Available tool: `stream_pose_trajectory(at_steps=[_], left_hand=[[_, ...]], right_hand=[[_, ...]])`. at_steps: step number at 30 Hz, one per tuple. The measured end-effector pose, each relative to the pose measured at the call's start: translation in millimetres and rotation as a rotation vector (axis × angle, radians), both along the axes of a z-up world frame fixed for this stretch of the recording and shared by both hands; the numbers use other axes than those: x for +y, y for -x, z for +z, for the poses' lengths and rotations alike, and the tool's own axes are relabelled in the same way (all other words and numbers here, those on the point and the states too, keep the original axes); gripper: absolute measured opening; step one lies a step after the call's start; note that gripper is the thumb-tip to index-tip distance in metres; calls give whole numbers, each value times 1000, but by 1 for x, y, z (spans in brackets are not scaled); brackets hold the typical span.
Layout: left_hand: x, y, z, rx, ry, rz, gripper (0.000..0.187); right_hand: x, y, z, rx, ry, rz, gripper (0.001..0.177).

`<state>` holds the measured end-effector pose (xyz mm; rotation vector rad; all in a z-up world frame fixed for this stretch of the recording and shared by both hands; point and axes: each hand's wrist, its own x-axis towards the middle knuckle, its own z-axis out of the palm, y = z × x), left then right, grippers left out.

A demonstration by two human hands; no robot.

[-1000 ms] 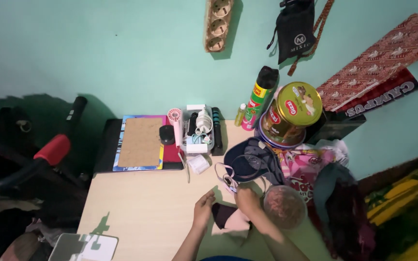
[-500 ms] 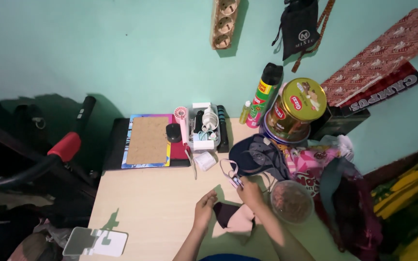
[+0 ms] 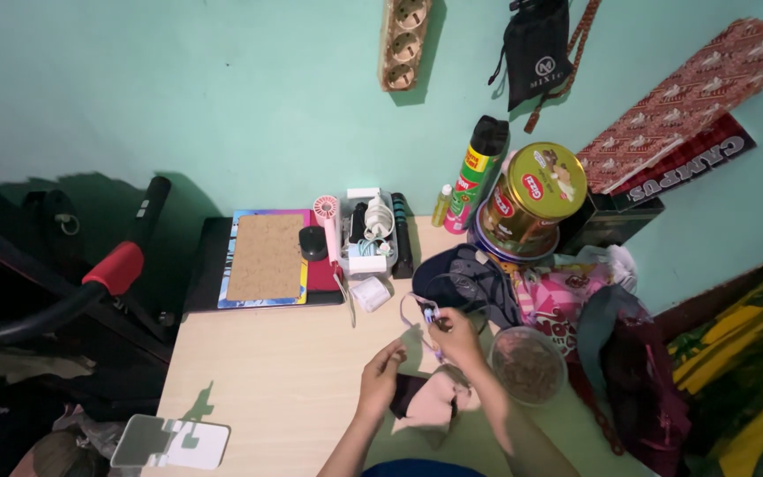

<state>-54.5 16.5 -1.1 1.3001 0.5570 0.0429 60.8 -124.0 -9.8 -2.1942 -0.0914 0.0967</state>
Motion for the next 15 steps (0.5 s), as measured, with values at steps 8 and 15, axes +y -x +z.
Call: stream_pose_trajectory(at_steps=[8, 15], left_hand=[[-6, 7, 16, -203, -123, -68, 34], [-1, 19, 55, -311, -332, -108, 40]], right_hand=[[5, 17, 47, -32, -347, 91, 11], [17, 51, 115, 138, -480, 63, 15]])
